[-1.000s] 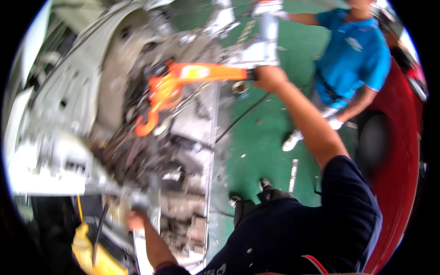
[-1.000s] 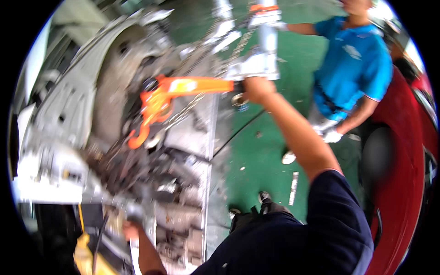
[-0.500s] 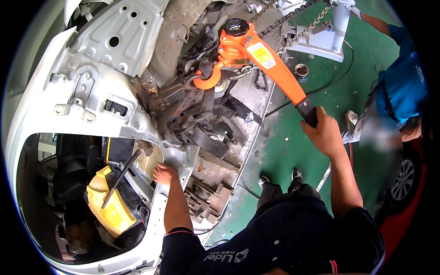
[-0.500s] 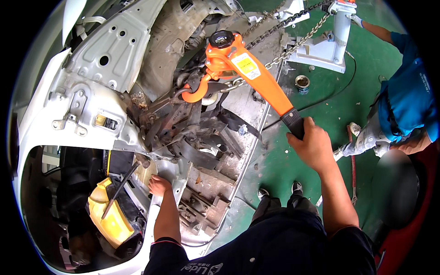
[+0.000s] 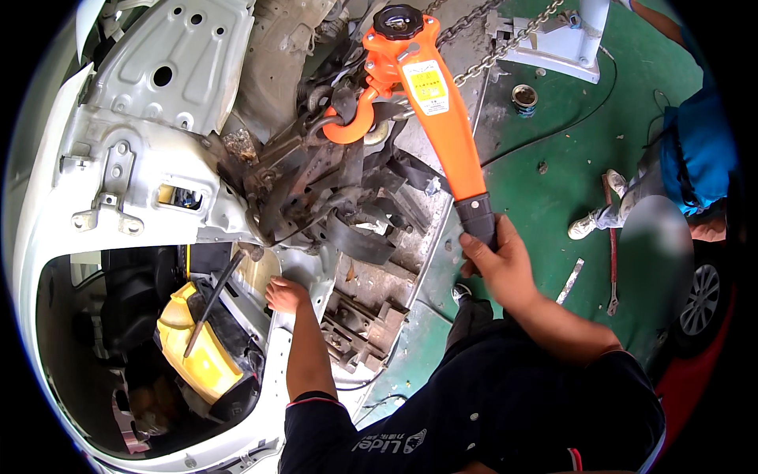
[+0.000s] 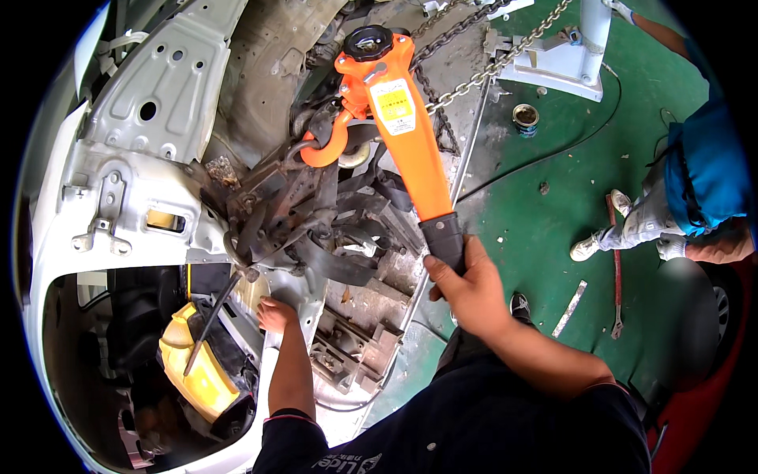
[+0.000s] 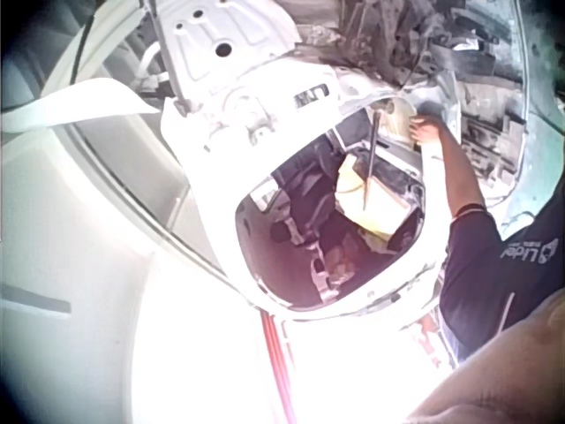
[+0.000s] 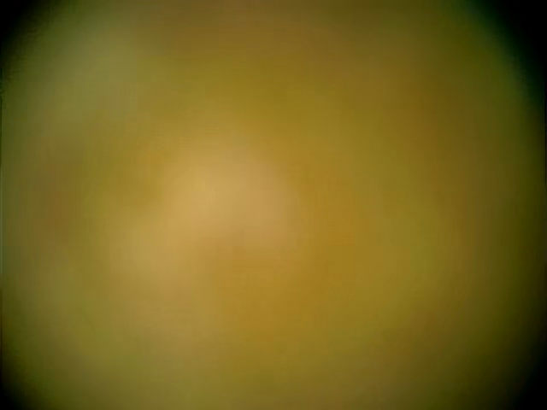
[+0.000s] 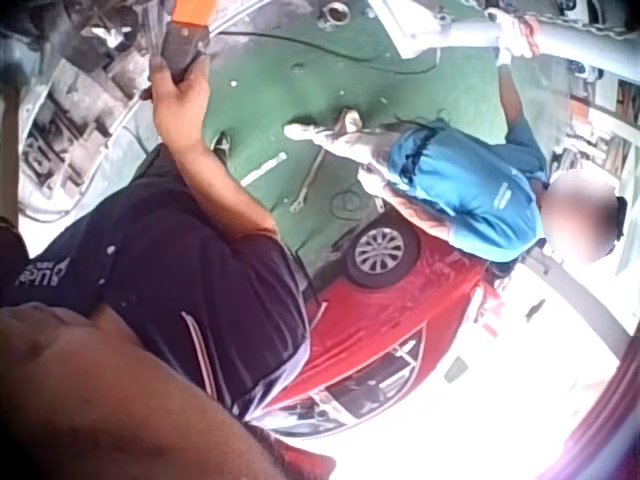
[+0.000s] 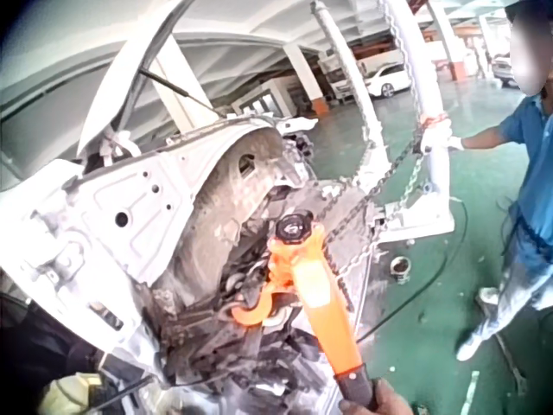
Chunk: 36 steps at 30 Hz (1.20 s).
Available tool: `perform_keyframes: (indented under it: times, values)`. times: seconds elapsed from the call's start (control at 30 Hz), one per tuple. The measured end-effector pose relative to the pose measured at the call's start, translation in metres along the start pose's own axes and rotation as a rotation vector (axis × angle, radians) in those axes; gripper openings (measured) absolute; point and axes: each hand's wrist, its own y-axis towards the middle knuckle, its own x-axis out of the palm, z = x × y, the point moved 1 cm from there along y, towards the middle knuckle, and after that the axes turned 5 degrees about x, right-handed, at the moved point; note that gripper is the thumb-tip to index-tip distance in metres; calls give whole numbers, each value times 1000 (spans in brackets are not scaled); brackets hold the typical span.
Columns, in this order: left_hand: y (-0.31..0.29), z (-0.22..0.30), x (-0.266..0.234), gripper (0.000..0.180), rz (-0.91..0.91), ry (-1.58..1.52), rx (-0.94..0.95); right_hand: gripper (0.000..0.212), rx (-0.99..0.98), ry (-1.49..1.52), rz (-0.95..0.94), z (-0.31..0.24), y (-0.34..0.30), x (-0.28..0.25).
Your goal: The person secures a lifting strap around the engine of a white car and operates an orange chain hoist to lift the engine out of the vehicle. A second person briefly assists by holding the hoist chain while the engine is raised.
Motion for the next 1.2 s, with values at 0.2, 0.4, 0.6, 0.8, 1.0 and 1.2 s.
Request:
perform_keyframes:
  times: [0.2,0.4,0.6,0.8,1.0,1.2]
  values:
    - [0,2,-2,49,-7,20,-15,31,1,241,-31,33,1,70]
    - [3,3,-7,47,-52,16,-24,40,-4,92,-162,32,4,65]
    - [3,5,-7,43,-35,-2,-15,58,150,-425,-206,-65,32,-95]
    - [2,4,-13,39,-16,-27,13,41,-502,-1766,317,-185,139,-187]
    - [3,5,-19,38,-8,-66,-1,40,-335,-1827,479,-205,184,-190]
    - [3,3,-22,35,-19,-95,5,47,-203,-1630,318,-144,91,-152]
